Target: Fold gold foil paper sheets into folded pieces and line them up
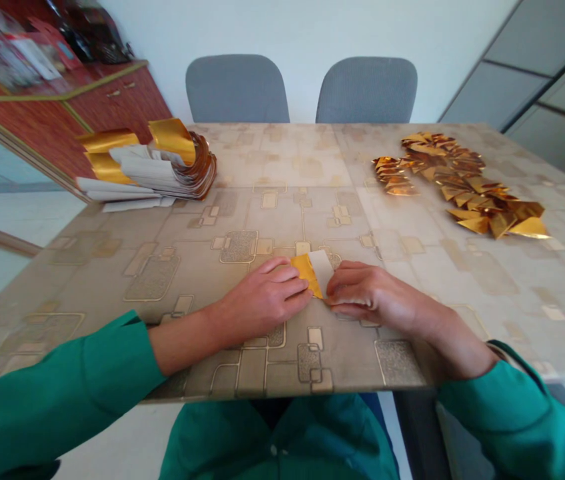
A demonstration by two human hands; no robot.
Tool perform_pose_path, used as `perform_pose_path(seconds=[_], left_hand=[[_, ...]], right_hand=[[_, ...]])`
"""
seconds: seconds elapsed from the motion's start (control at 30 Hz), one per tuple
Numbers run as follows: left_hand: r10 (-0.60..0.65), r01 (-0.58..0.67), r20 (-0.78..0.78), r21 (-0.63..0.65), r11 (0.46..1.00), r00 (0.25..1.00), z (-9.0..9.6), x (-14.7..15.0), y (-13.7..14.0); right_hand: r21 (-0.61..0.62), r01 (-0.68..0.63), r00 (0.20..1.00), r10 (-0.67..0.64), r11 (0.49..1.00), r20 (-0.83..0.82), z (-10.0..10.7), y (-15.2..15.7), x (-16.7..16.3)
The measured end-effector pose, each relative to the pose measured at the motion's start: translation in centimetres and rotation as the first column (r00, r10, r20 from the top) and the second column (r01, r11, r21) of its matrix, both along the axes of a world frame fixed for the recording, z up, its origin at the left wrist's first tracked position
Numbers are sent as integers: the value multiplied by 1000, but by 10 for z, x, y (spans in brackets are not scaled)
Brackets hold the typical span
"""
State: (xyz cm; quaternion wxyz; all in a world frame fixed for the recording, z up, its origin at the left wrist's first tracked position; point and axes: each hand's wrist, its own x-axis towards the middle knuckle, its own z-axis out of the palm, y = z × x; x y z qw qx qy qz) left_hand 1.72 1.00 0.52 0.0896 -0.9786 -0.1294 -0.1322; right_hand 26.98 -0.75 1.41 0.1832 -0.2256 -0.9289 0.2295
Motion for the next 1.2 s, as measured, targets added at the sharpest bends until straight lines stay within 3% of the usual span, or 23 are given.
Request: perform_pose_path(seconds=[0.23, 0.5, 0.63, 0.8, 0.9, 1.2], left_hand=[[-23, 23, 13, -1, 1000, 1000, -5, 21, 5], [-16, 9, 63, 120, 993, 998, -11, 23, 3], [22, -35, 164, 80, 996, 986, -10, 12, 1], [-91, 81, 157, 68, 994, 983, -9, -6, -7], [-96, 95, 126, 10, 995, 987, -11, -12, -12], [-39, 67, 157, -175, 982, 987, -16, -12, -16]], right_hand=[[-42, 87, 991, -90, 995, -99, -9, 4, 2], [-14, 133, 988, -134, 991, -73, -5, 5, 5], [62, 144, 989, -145, 988, 5, -7, 4, 1], [63, 57, 998, -57, 996, -8, -12, 4, -5], [25, 48, 998, -47, 999, -36, -10, 5, -4], [-82, 216, 973, -222, 973, -68, -13, 5, -10]])
